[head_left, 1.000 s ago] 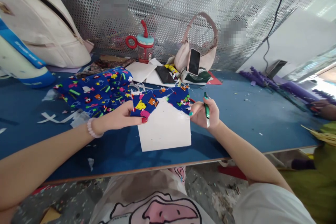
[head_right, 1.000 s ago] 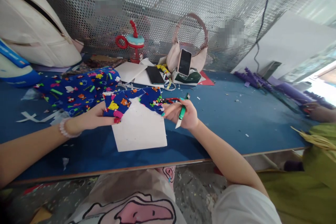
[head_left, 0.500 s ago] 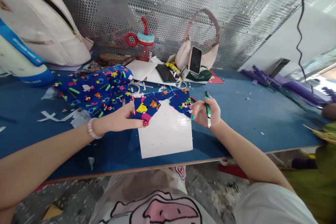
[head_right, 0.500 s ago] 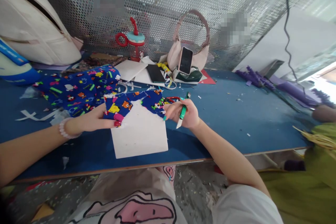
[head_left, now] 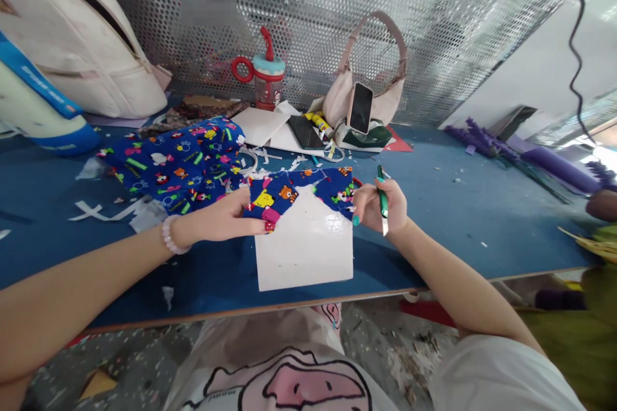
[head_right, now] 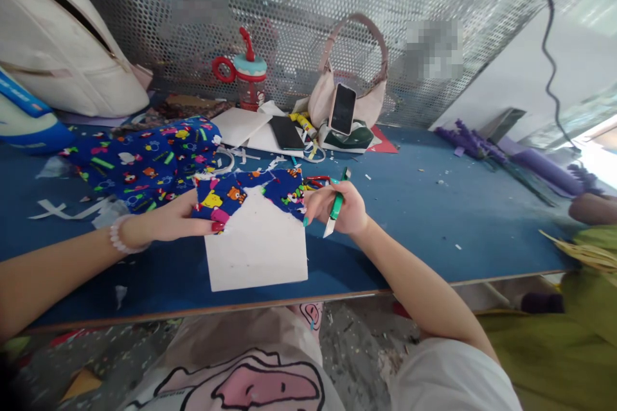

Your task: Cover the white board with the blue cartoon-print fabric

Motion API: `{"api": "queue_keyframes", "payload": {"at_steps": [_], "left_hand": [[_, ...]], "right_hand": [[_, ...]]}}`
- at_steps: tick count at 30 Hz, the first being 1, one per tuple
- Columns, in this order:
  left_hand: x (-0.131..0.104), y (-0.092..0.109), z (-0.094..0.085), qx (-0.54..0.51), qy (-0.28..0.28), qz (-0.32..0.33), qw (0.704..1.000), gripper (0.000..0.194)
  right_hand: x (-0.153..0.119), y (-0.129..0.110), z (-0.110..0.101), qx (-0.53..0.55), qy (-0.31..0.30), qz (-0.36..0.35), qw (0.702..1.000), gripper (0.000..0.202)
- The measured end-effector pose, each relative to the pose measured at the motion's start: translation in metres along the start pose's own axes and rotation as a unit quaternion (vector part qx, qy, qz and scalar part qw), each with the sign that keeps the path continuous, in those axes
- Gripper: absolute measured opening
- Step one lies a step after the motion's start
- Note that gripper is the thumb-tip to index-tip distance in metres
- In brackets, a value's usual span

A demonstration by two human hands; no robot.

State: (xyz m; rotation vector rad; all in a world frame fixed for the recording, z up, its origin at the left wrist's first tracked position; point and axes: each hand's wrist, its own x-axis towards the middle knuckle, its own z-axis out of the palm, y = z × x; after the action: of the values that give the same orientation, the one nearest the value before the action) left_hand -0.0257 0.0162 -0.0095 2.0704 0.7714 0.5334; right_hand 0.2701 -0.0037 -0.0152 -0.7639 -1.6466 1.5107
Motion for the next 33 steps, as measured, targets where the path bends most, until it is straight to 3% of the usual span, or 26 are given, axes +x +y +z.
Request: {"api": "queue_keyframes", "payload": {"at_steps": [10,16,18,20,22,24,26,28,33], "left_hand": [[0.002,-0.013,0.001,0.084,0.012,-0.077,0.993,0.031],[0.006,-0.01,0.003,0.029,-0.01,-0.108,0.994,0.029],[0.009,-0.007,0.002,-0.012,-0.063,-0.129,0.99,0.031],[0.014,-0.004,-0.002,-0.05,-0.172,-0.146,0.973,0.038],[0.018,-0.002,-0.007,-0.031,-0.25,-0.165,0.954,0.045],[0.02,0.0,-0.012,0.023,-0.278,-0.183,0.943,0.055],[0.019,0.002,-0.016,0.111,-0.257,-0.196,0.94,0.061],[0.016,0.006,-0.017,0.217,-0.187,-0.19,0.939,0.056],[0.008,0.013,-0.012,0.398,-0.026,-0.061,0.915,0.037]], "right_hand": [[0.001,0.002,-0.002,-0.055,0.039,0.015,0.998,0.053],[0.002,0.003,-0.003,-0.064,0.052,0.001,0.997,0.05],[0.004,0.004,-0.003,-0.069,0.059,-0.007,0.996,0.048],[0.007,0.007,-0.004,-0.073,0.073,-0.01,0.995,0.046],[0.009,0.011,-0.005,-0.082,0.097,-0.005,0.992,0.044],[0.01,0.016,-0.006,-0.105,0.107,0.003,0.989,0.044],[0.01,0.019,-0.005,-0.147,0.087,0.006,0.985,0.044],[0.009,0.021,-0.003,-0.195,0.064,-0.001,0.979,0.043],[0.005,0.021,0.005,-0.307,0.079,-0.083,0.945,0.045]]}}
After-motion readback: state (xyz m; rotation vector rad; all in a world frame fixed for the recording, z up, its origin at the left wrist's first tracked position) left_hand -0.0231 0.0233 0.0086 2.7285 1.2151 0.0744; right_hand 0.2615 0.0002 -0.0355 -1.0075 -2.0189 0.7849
